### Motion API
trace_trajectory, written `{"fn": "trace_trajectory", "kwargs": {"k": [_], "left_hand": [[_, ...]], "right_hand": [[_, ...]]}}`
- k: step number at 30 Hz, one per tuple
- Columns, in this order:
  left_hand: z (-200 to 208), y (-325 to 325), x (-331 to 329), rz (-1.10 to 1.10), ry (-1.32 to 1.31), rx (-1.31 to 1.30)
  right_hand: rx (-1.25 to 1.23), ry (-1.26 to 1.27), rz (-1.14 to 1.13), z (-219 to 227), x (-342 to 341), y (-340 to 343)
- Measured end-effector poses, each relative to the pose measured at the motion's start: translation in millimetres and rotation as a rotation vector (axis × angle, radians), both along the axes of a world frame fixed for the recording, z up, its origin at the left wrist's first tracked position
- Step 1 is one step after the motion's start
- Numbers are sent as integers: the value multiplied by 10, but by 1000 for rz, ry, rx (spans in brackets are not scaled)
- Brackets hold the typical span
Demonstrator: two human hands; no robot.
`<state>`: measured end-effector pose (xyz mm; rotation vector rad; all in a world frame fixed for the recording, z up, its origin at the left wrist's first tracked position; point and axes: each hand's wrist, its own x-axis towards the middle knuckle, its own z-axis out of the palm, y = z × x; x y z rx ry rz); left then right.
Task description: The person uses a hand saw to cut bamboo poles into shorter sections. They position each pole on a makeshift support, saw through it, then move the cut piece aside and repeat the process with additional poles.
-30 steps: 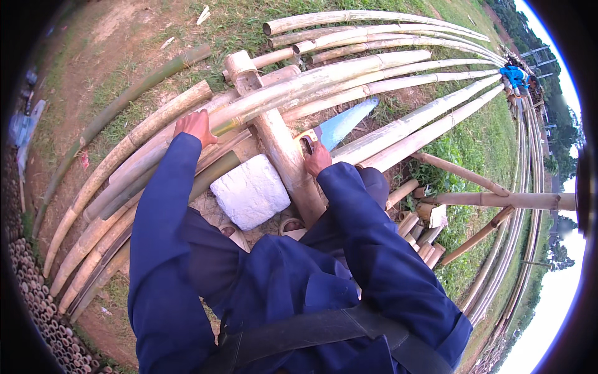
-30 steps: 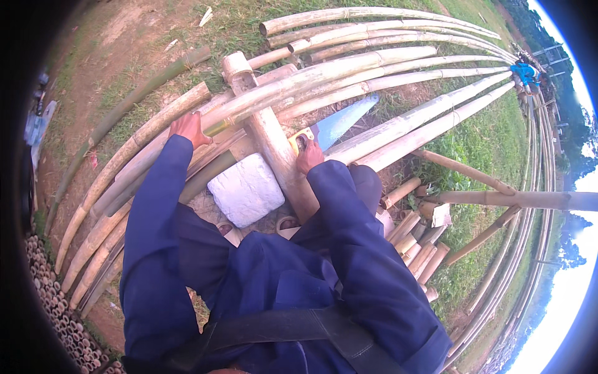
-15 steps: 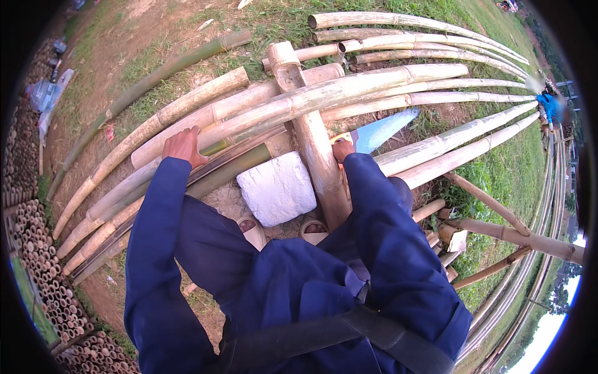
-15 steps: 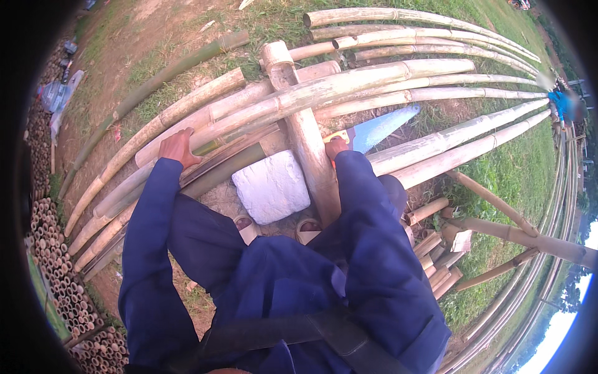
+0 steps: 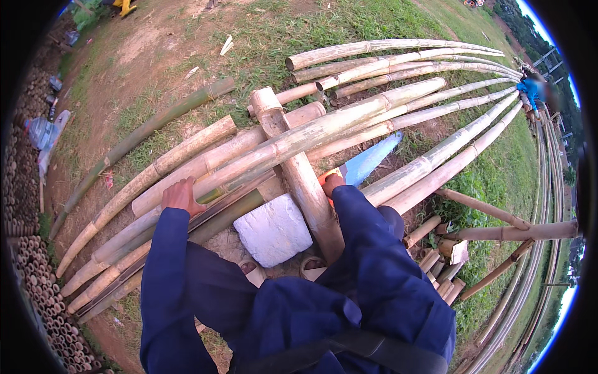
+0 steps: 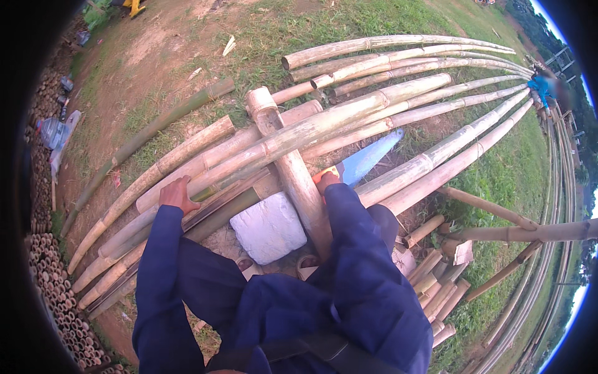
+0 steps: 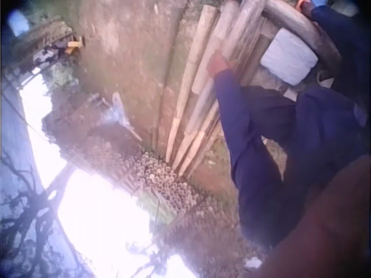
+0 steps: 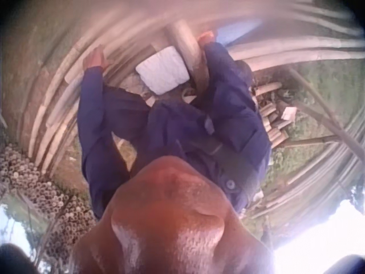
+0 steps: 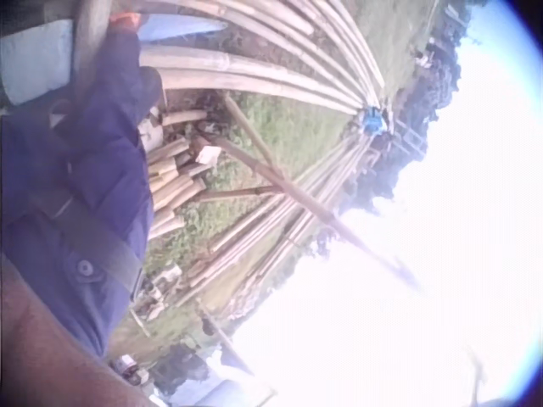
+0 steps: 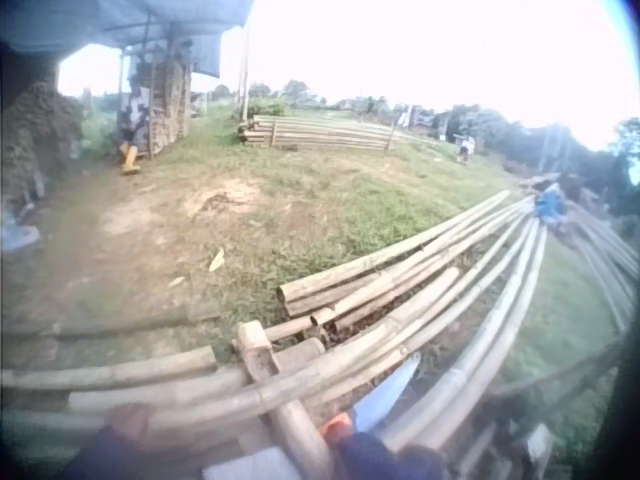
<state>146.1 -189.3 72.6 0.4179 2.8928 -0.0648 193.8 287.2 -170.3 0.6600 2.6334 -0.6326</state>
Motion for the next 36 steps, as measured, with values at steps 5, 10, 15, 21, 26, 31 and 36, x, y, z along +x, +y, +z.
{"fn": "trace_trajectory", "kwargs": {"k": [5,10,15,21,26,31,36], "left_hand": [[32,-25,-4,14,21,-2],[-22,23,-52,2,-12,-12],[48,12,3,22,-1,13],[64,-102,45,7,4,28],[115,-270,165,22,-10,9],[188,-431,243,33,-34,6],[98,-387,183,54,-35,16]], "right_hand": [[-152,284,-150,436,39,-104],[-678,1146,-649,861,296,-254],[-823,1364,-1102,2061,906,-86],[-647,1380,-665,2878,1766,-198],[-696,1290,-284,3299,2044,-612],[-822,979,-220,3285,2074,-1092],[-977,820,-116,2899,2082,-1297]]}}
